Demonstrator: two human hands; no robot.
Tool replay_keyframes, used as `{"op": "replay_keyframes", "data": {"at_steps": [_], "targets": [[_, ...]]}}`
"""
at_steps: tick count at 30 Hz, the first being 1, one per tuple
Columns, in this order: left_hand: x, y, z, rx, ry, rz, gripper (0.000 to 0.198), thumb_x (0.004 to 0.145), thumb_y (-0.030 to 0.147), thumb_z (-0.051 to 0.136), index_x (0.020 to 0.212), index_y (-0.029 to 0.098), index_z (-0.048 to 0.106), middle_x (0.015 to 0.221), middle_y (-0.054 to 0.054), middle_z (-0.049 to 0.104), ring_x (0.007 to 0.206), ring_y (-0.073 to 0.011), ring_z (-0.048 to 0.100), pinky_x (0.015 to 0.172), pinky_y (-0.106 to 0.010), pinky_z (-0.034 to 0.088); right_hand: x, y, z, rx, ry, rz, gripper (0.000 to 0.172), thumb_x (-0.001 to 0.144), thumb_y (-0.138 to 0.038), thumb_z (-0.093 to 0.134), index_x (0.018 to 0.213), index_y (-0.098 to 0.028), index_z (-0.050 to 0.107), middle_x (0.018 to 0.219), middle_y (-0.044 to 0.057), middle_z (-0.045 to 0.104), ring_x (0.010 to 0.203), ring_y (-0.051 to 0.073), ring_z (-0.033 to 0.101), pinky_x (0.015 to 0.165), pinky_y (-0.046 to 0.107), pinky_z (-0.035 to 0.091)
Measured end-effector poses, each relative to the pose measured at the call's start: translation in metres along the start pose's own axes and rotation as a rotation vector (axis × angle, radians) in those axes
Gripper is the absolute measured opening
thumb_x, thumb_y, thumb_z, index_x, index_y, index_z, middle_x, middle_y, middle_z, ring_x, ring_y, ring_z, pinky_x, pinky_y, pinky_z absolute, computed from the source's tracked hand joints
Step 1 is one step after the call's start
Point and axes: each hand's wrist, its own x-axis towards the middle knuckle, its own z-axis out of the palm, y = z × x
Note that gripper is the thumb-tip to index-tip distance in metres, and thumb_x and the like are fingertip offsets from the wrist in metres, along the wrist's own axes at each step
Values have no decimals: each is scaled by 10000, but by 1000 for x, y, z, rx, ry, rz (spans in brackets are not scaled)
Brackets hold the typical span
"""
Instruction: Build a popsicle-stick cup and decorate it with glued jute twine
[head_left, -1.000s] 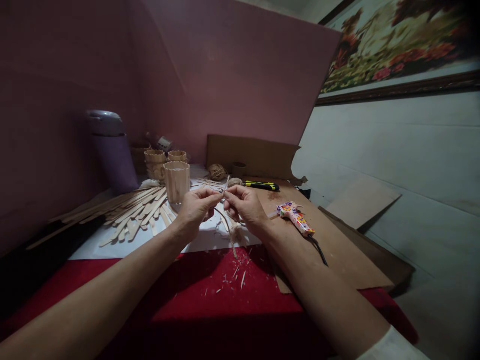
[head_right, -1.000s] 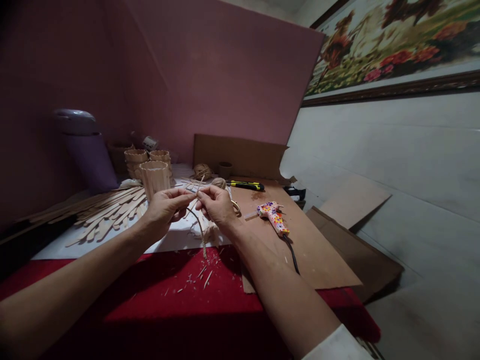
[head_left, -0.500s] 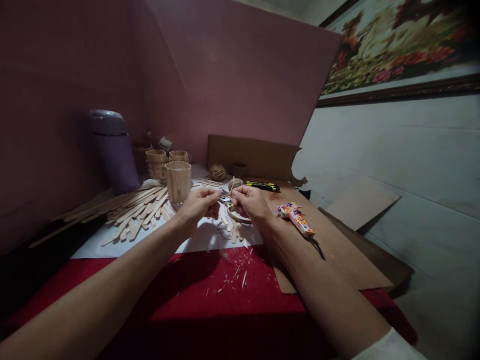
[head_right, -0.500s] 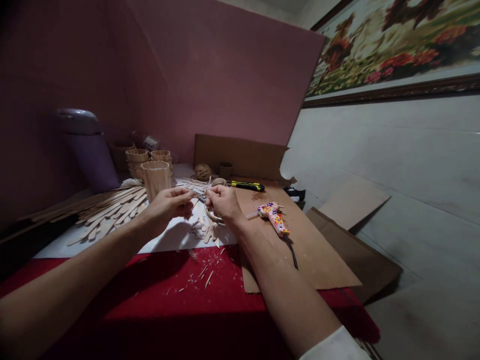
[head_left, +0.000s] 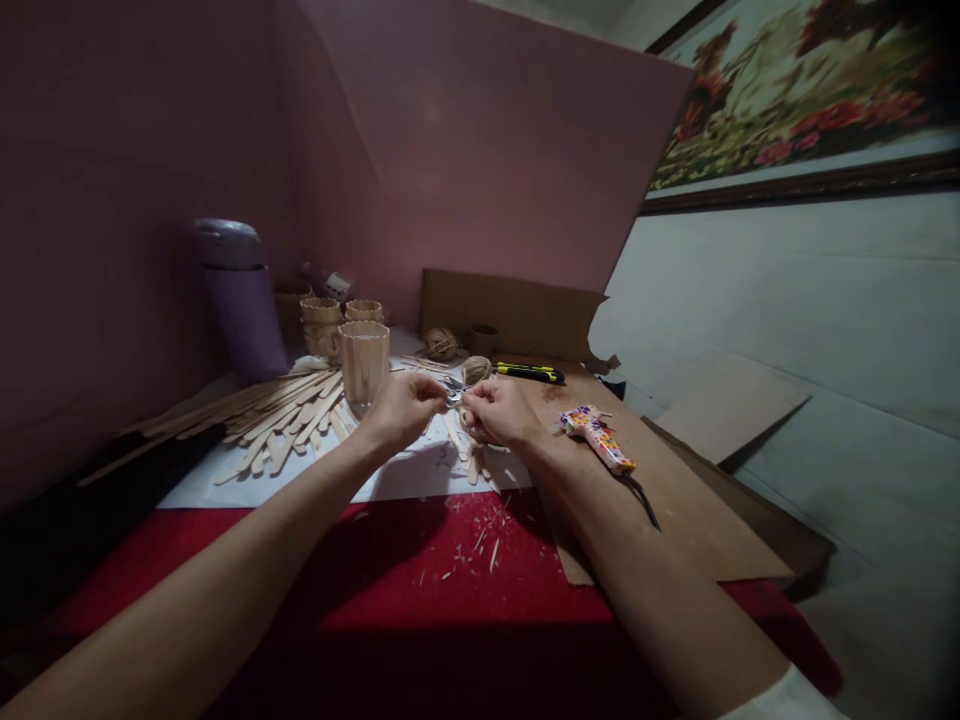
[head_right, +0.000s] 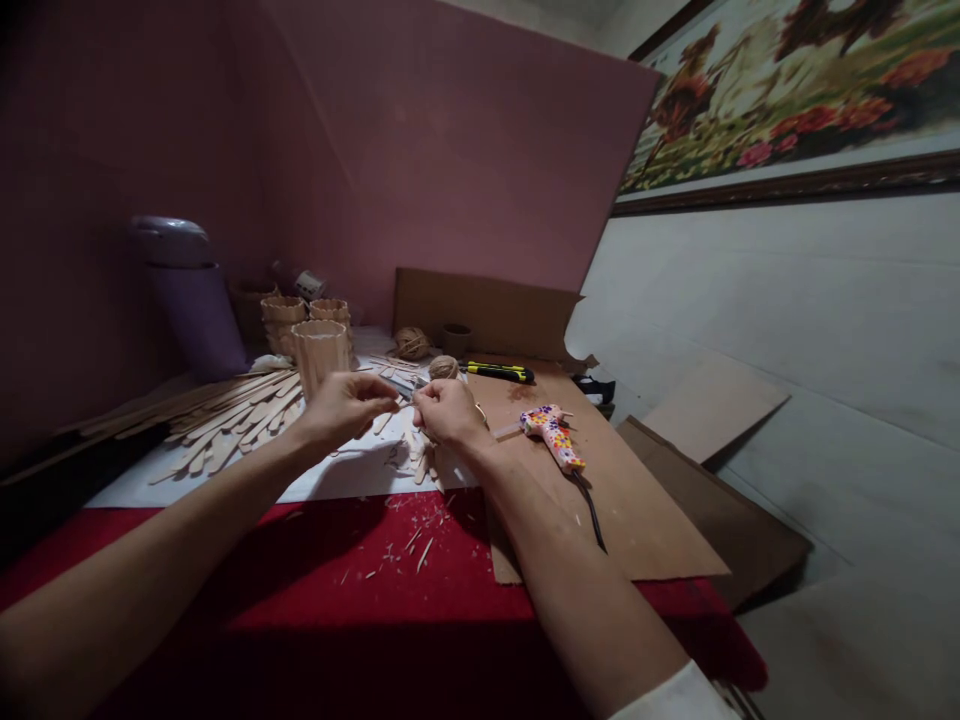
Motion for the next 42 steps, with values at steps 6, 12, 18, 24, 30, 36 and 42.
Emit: {"op": "replay_keyframes", "data": {"at_steps": [6,12,18,24,30,36,42], "targets": [[-4,-2,2,-1,-222,-116,206,715,191,627,522,120,635,525,-69,616,329,-78,414,338,-208,234,-4,-5,3,-107,6,-77,187,782,-180,568,595,-181,566,461,-34,555,400,79,424,440,219,292],[-3,-3,0,-99,-197,-125,184,691,220,669,544,120,617,400,34,426,324,-49,326,349,-196,159,-5,-4,4,-147,-40,-143,185,855,-186,519,672,-184,553,502,-37,579,382,74,448,442,207,330],[-3,-2,0,-113,-131,-123,129,644,201,683,574,107,628,412,46,417,337,-37,321,362,-183,158,-7,-7,-1,-292,-92,-259,149,835,-69,512,812,-167,622,638,12,665,511,116,569,533,231,404],[-3,-3,2,-145,-102,-106,212,605,241,719,523,139,553,425,52,421,340,-34,325,356,-180,159,-9,-6,-4,-548,-17,-442,201,775,-21,554,839,-169,673,755,42,699,678,162,603,638,263,400],[0,-12,4,-213,-79,-94,251,577,284,736,505,154,533,383,95,331,317,-20,233,344,-190,119,-9,-3,0,-479,-16,-426,176,783,-37,544,815,-167,658,720,28,669,664,149,580,638,254,391],[-3,-8,8,-220,8,-72,189,557,241,707,503,145,554,345,85,357,310,-26,267,347,-187,136,-11,-5,3,-403,-7,-388,174,761,-41,523,761,-172,638,642,-10,608,613,126,527,612,239,369],[-5,-8,12,-232,33,-48,181,557,249,709,521,144,565,349,79,382,314,-27,282,348,-185,150,-10,-3,4,-341,13,-332,154,743,-83,512,688,-179,620,583,-27,552,580,120,493,573,233,347]]}}
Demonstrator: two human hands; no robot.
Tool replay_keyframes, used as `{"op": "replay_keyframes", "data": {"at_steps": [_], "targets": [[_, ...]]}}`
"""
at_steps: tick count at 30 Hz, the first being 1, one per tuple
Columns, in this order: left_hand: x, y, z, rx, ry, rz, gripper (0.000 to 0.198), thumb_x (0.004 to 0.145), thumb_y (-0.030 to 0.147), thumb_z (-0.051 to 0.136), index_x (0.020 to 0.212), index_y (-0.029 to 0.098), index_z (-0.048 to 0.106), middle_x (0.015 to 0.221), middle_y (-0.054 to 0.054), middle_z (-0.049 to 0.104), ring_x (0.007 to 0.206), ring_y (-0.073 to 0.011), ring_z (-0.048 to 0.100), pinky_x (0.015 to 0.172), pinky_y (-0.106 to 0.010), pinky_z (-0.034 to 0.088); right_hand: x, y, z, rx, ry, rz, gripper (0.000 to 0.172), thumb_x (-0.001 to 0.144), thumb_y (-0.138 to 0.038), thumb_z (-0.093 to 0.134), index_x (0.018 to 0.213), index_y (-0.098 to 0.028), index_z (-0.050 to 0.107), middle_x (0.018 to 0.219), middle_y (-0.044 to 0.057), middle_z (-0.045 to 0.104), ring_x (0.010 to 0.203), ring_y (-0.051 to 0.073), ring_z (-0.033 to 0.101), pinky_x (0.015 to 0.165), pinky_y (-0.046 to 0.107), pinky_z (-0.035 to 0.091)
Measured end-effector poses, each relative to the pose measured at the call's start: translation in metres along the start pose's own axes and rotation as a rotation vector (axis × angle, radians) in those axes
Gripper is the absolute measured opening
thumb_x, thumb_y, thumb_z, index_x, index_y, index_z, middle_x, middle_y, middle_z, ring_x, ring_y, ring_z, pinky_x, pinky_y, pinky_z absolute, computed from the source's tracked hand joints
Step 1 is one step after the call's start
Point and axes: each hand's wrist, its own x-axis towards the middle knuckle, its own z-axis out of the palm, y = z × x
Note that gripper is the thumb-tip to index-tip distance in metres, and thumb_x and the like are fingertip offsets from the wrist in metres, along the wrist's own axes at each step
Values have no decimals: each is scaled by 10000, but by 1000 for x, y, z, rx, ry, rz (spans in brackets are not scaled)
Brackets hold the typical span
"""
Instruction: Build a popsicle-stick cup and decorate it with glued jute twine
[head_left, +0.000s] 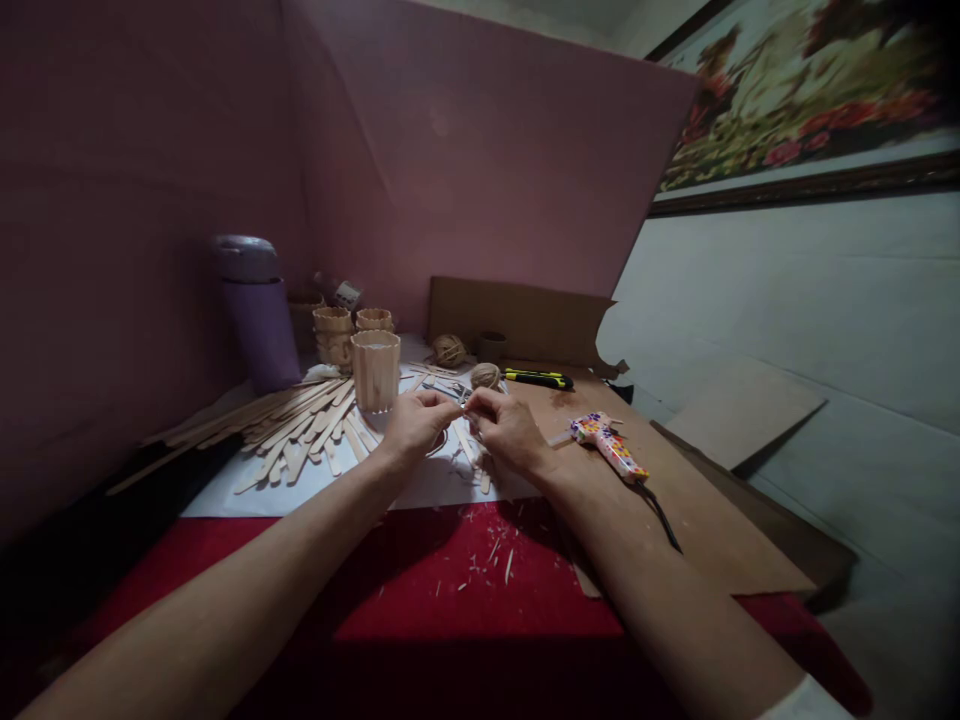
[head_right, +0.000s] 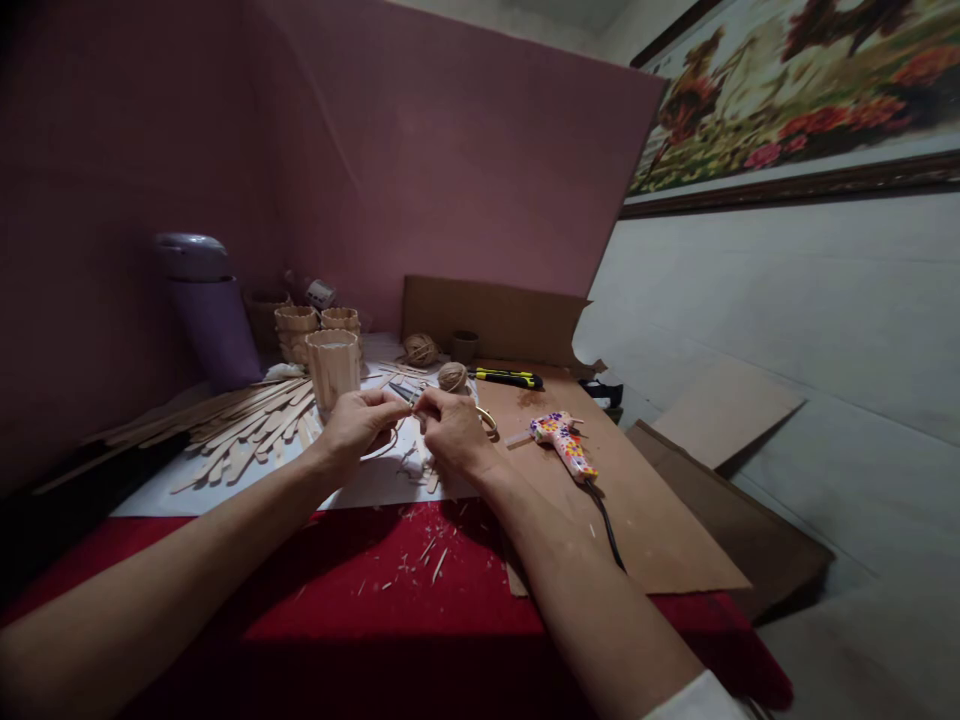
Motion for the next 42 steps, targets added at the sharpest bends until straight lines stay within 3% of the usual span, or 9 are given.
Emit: {"op": "replay_keyframes", "data": {"at_steps": [8,13,17,27,31,33,35,38,42], "targets": [[1,2,-2,28,-44,-8,264,554,317,767,523,131,582,355,78,377,310,-27,280,344,-190,144,-1,8,6,186,-39,73,124,785,-166,532,720,-172,637,608,-10,598,581,122,530,563,229,389],[4,-1,-2,63,-41,0,202,579,234,731,509,147,563,335,88,363,308,-26,272,346,-188,145,4,8,3,171,38,60,268,842,-378,546,733,-160,657,642,4,572,586,123,481,537,236,358],[2,-3,1,85,-81,-24,198,574,193,723,490,152,549,337,89,367,307,-21,267,356,-187,131,6,9,1,242,64,65,184,766,-330,627,689,-166,594,660,-8,548,595,120,457,571,246,373],[-6,2,5,37,-205,-95,226,572,206,697,457,162,507,351,82,351,304,-27,256,347,-202,130,1,3,0,220,157,-33,265,763,-324,686,577,-197,548,667,9,550,718,171,504,657,280,404],[-5,-1,3,-18,-148,-98,204,559,211,701,485,167,516,342,88,348,292,-33,257,336,-205,121,0,-3,-1,212,164,-26,165,805,-267,633,662,-187,613,717,25,592,719,170,541,669,280,425],[-2,-1,1,-49,-79,-86,185,567,212,691,505,166,523,347,92,354,284,-30,252,331,-204,106,-1,-7,-2,169,263,-54,116,826,-264,610,756,-178,644,840,54,629,764,171,561,686,279,434],[0,0,-1,-82,-13,-66,173,569,208,685,523,164,524,362,100,357,283,-23,245,328,-200,99,-3,-12,-4,103,353,-59,148,845,-295,604,760,-179,638,837,52,634,725,158,553,666,275,430],[1,3,-4,-120,28,-42,182,567,209,694,526,160,524,375,103,360,292,-19,259,329,-190,114,-5,-16,-3,67,278,22,234,831,-341,638,660,-183,616,614,4,589,587,137,520,599,269,411],[0,5,-4,-140,11,-38,194,565,227,707,509,153,536,364,85,378,295,-28,288,328,-190,127,-6,-18,5,254,88,184,143,753,-292,700,749,-169,627,650,0,634,507,125,560,497,249,416]]}}
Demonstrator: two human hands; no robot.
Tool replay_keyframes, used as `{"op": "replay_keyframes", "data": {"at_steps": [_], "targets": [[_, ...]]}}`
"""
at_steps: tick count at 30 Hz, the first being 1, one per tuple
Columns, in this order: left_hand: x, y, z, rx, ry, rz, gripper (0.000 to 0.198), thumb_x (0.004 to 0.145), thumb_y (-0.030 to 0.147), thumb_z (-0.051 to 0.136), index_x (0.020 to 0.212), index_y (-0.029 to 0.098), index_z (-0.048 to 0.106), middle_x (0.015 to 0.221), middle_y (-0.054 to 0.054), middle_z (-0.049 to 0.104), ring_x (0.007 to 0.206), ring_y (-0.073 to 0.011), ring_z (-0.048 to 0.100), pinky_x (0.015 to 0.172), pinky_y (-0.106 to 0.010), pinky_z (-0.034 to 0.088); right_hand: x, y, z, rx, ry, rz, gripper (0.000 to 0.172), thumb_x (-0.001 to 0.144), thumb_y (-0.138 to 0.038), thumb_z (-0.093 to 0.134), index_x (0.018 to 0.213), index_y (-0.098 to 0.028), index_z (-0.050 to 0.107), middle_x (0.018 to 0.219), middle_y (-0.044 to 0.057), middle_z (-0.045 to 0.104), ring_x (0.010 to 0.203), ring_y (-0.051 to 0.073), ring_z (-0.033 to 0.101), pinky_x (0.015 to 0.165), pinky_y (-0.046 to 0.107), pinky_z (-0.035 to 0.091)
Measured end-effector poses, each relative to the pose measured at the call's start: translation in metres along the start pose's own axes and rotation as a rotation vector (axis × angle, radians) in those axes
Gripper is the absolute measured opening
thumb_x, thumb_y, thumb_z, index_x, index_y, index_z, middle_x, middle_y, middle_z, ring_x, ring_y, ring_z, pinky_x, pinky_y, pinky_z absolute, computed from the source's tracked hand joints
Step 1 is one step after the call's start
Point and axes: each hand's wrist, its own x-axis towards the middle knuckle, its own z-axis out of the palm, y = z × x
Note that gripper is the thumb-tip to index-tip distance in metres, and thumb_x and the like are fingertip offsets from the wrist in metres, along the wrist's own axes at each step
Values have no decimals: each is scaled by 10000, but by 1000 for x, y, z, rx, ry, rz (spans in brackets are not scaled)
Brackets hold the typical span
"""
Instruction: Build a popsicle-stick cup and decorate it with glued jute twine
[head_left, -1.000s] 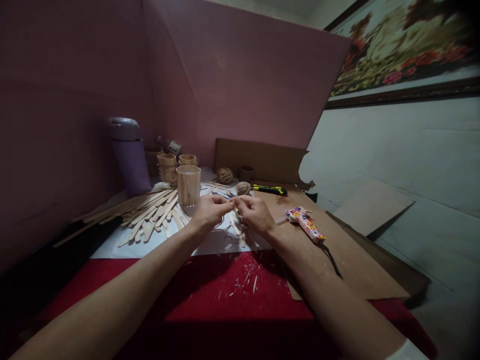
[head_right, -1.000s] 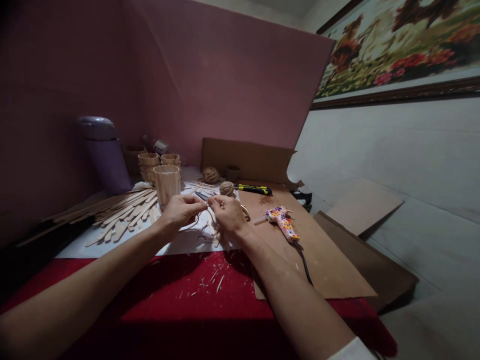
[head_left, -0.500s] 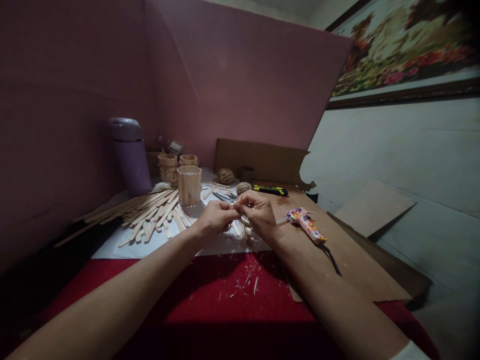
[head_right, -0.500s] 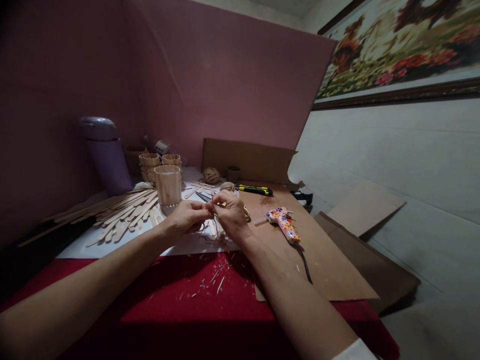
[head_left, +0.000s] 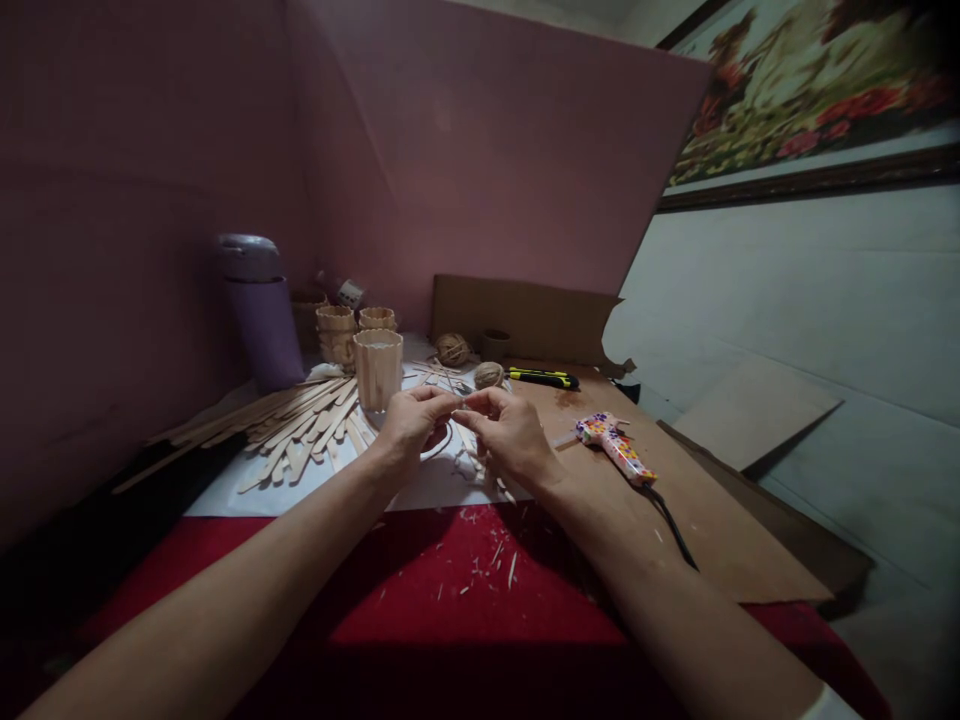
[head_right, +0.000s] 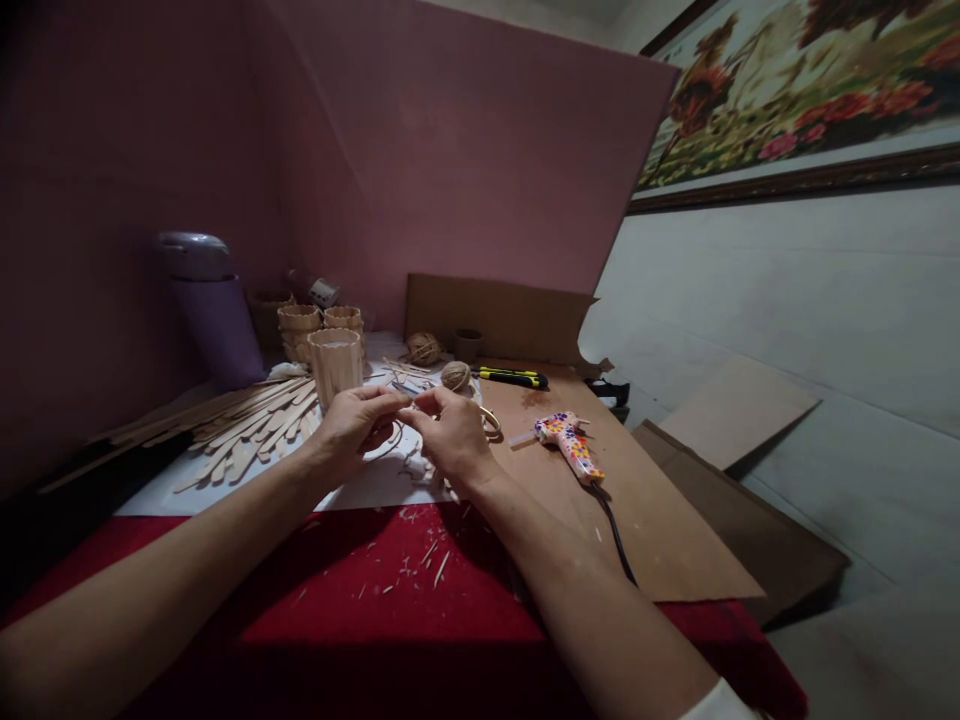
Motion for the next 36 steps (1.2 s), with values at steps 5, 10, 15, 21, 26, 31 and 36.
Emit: {"op": "replay_keyframes", "data": {"at_steps": [5,10,15,21,26,31,36], "targets": [[1,-2,-1,-4,-9,-8,177,548,211,727,530,144,564,365,84,386,293,-27,282,330,-190,128,2,2,2,93,-69,48,176,837,-275,570,692,-177,546,590,-16,595,421,100,529,433,226,387],[2,-3,-2,15,24,-13,157,539,200,719,559,141,575,367,84,394,294,-35,307,335,-186,137,-1,3,-5,-383,-53,-246,98,844,-158,537,765,-187,588,703,22,637,652,155,575,620,271,411],[1,-3,-2,47,-3,-36,131,531,165,711,574,136,591,355,76,409,295,-39,313,337,-184,134,-1,2,-10,-491,-26,-424,116,818,-104,542,755,-192,584,1049,82,627,895,195,594,754,292,424],[1,-1,-3,73,-81,-89,136,521,173,733,542,132,605,348,78,380,287,-27,261,327,-188,121,1,3,-14,-463,-125,-341,128,800,-92,548,742,-204,572,710,3,631,649,156,551,604,250,353],[1,0,-4,95,-131,-106,136,537,193,742,560,130,623,346,69,387,274,-31,256,314,-193,111,4,5,-16,-480,-119,-344,110,842,-186,573,732,-197,568,679,-1,605,614,142,510,586,249,317],[1,-1,-3,100,-144,-87,115,545,182,721,581,133,624,365,60,415,286,-32,277,319,-185,121,8,6,-18,-476,-108,-324,142,865,-183,547,724,-196,547,662,0,592,606,145,515,597,255,326],[2,-2,-2,111,-141,-68,106,559,178,721,586,129,630,375,62,414,300,-30,289,329,-176,145,9,6,-19,-457,-135,-257,130,881,-167,516,757,-203,532,602,-15,583,559,145,530,595,257,340]]}}
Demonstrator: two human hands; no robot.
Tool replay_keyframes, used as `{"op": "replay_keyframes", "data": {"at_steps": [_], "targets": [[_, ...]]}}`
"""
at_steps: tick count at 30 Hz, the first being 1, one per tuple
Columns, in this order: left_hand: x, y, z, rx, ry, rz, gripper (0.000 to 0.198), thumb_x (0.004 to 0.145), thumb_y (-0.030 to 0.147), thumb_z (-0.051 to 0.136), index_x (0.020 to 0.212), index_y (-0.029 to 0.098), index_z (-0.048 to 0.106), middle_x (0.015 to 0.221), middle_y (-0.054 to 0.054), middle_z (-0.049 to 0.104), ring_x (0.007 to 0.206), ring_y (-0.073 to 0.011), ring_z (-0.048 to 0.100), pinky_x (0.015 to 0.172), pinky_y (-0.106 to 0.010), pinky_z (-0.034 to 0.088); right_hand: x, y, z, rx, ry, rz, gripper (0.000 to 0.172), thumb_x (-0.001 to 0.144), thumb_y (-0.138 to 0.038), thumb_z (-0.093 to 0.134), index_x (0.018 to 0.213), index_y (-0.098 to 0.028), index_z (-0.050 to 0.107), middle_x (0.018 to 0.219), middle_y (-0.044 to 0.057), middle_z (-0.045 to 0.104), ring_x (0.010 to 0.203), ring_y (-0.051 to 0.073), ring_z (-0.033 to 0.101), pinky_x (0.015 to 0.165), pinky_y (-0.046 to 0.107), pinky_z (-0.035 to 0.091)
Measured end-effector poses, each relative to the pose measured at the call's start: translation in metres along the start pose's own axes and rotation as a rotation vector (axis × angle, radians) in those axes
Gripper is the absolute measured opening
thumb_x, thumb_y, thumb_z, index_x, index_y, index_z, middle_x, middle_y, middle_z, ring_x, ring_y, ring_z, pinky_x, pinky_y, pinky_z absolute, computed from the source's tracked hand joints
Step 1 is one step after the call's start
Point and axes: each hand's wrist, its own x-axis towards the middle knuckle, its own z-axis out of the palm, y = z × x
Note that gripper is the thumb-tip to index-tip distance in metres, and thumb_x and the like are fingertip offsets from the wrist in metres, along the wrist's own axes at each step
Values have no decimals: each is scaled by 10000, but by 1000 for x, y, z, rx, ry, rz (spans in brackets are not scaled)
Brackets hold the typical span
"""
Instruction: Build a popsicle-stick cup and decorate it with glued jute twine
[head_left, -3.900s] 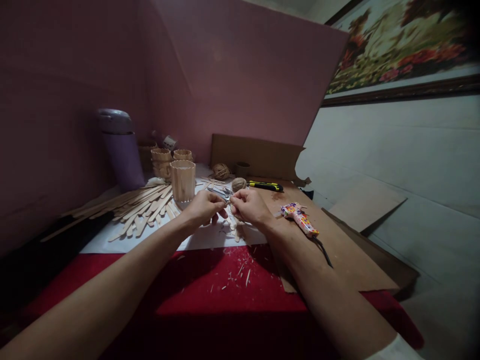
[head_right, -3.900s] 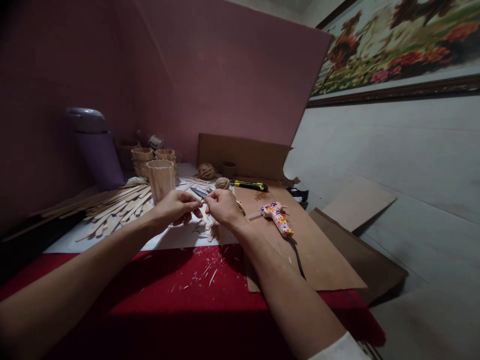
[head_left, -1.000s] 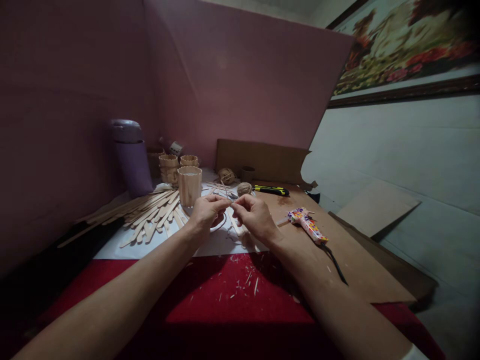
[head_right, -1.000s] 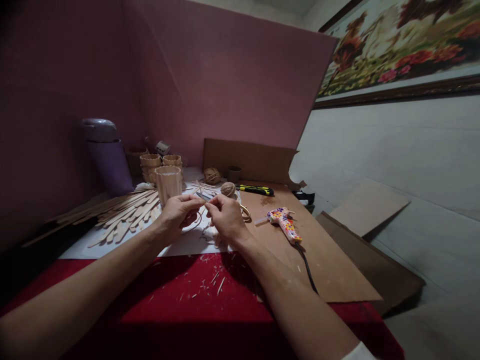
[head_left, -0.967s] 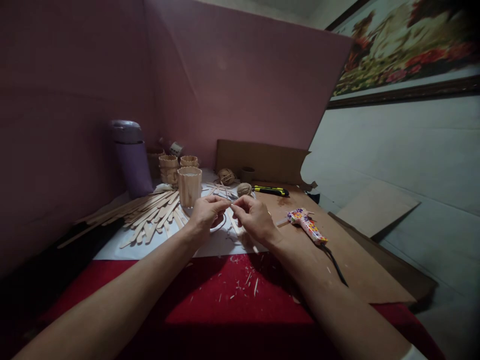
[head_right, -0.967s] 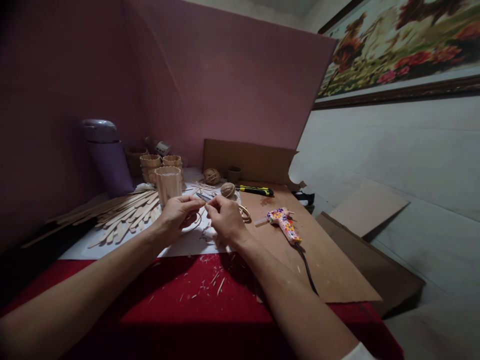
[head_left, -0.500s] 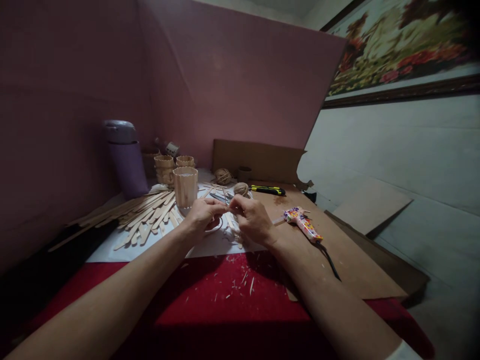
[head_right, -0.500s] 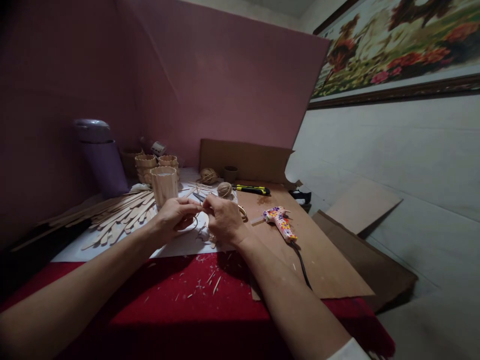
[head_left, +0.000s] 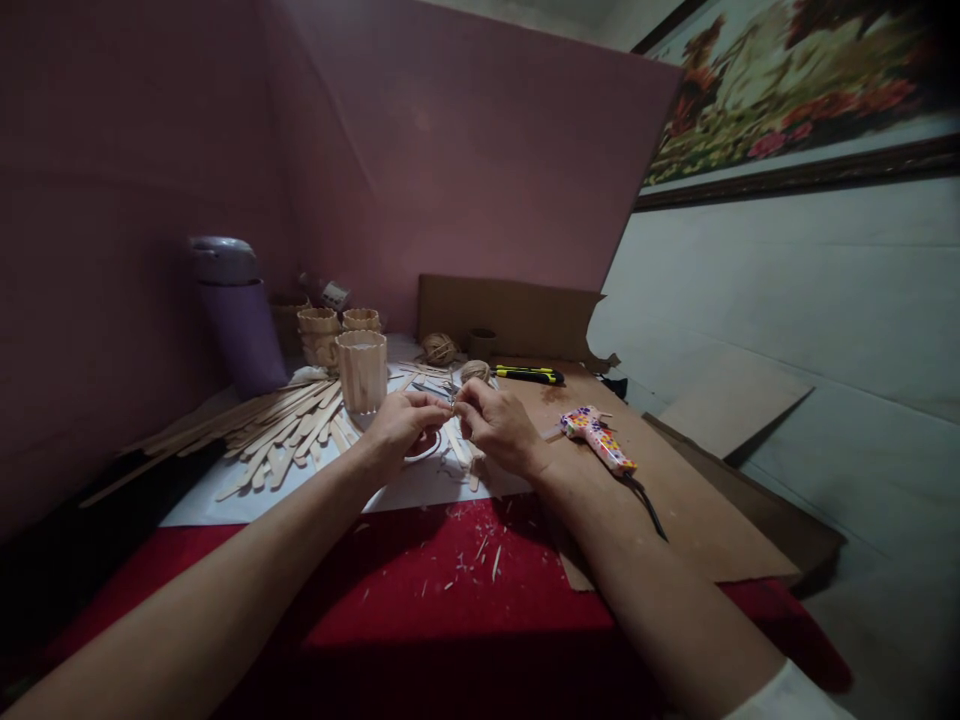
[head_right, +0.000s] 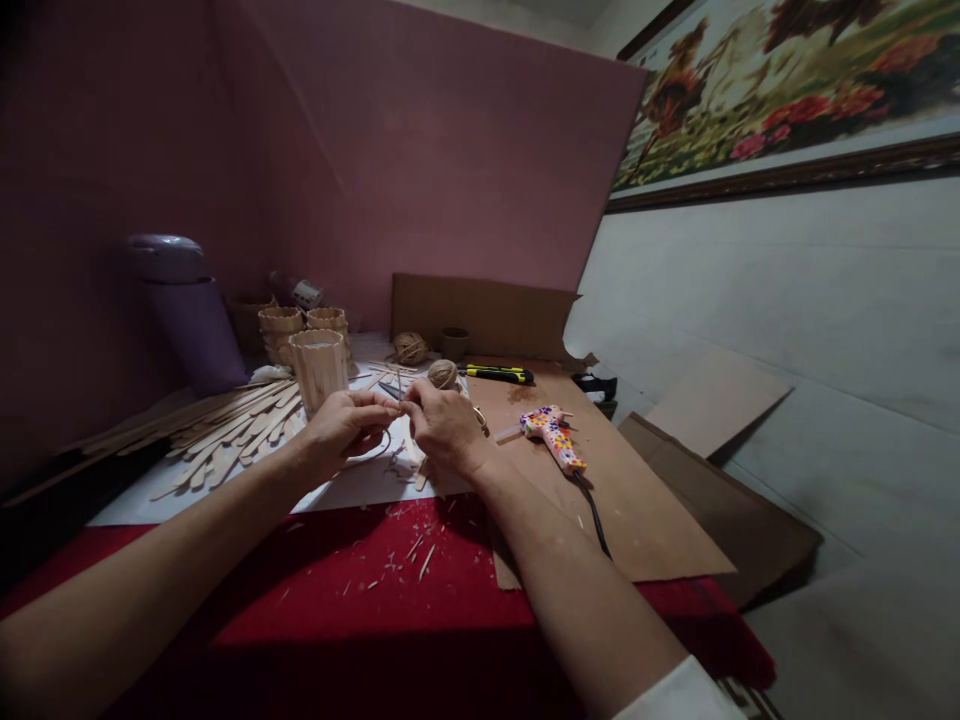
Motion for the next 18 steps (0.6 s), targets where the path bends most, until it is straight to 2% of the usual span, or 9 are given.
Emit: {"op": "replay_keyframes", "data": {"at_steps": [9,18], "targets": [[-1,-2,0,4,27,34,72,567,168,672,616,133,632,404,47,454,321,-45,349,338,-169,174,1,2,2,-11,10,47,122,871,-149,504,768,-200,543,584,-12,595,558,152,549,589,255,341],[-1,0,2,46,16,80,229,559,292,778,589,121,628,394,54,440,324,-32,308,335,-174,154,0,0,1,10,7,69,134,884,-172,510,756,-209,525,577,-15,597,566,156,556,586,253,340]]}}
